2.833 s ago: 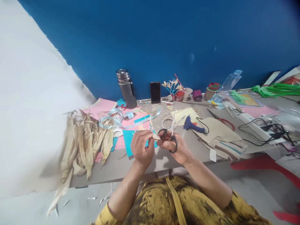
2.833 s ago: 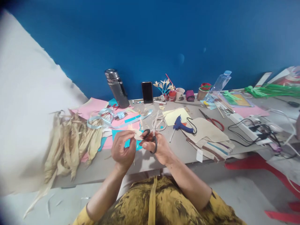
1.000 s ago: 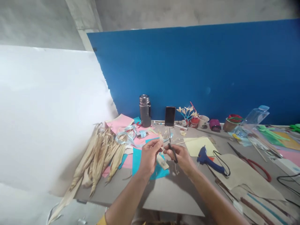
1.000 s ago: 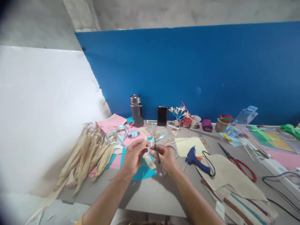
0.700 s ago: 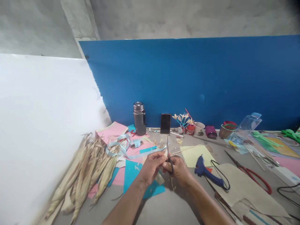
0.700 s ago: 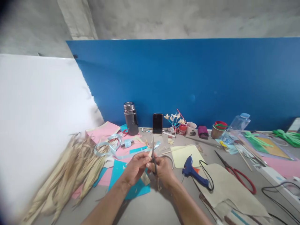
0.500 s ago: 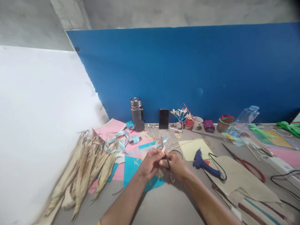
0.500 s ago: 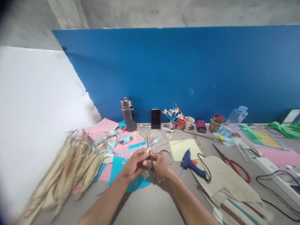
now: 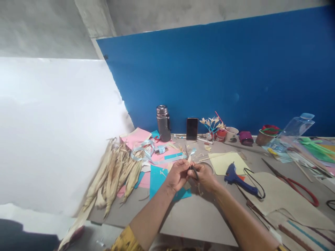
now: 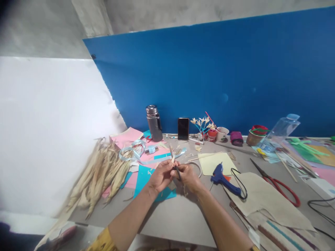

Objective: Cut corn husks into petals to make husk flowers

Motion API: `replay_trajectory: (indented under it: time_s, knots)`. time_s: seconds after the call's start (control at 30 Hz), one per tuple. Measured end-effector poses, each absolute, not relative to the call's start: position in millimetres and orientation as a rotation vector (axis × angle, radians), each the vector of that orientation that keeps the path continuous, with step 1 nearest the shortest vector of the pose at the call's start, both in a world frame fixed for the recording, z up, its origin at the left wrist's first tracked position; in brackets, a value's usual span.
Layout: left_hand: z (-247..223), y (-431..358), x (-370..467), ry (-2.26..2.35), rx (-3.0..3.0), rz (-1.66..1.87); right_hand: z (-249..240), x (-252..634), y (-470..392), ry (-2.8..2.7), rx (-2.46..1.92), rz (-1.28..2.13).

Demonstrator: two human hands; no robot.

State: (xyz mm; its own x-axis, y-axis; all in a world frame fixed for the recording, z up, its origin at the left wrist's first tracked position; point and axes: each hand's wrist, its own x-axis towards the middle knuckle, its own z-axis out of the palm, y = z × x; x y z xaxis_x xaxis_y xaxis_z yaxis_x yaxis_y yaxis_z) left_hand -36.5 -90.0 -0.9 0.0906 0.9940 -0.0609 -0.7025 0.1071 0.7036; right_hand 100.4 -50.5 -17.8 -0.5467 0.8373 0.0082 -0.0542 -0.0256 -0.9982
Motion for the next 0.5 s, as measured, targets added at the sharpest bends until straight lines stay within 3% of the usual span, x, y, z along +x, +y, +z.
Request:
replay_trajectory:
  time_s: [0.5]
  knots:
    - [1.2, -91.0, -40.8, 0.594, 0.654, 1.299, -25.0, 104.1, -40.2, -1.675, -0.826, 1.686]
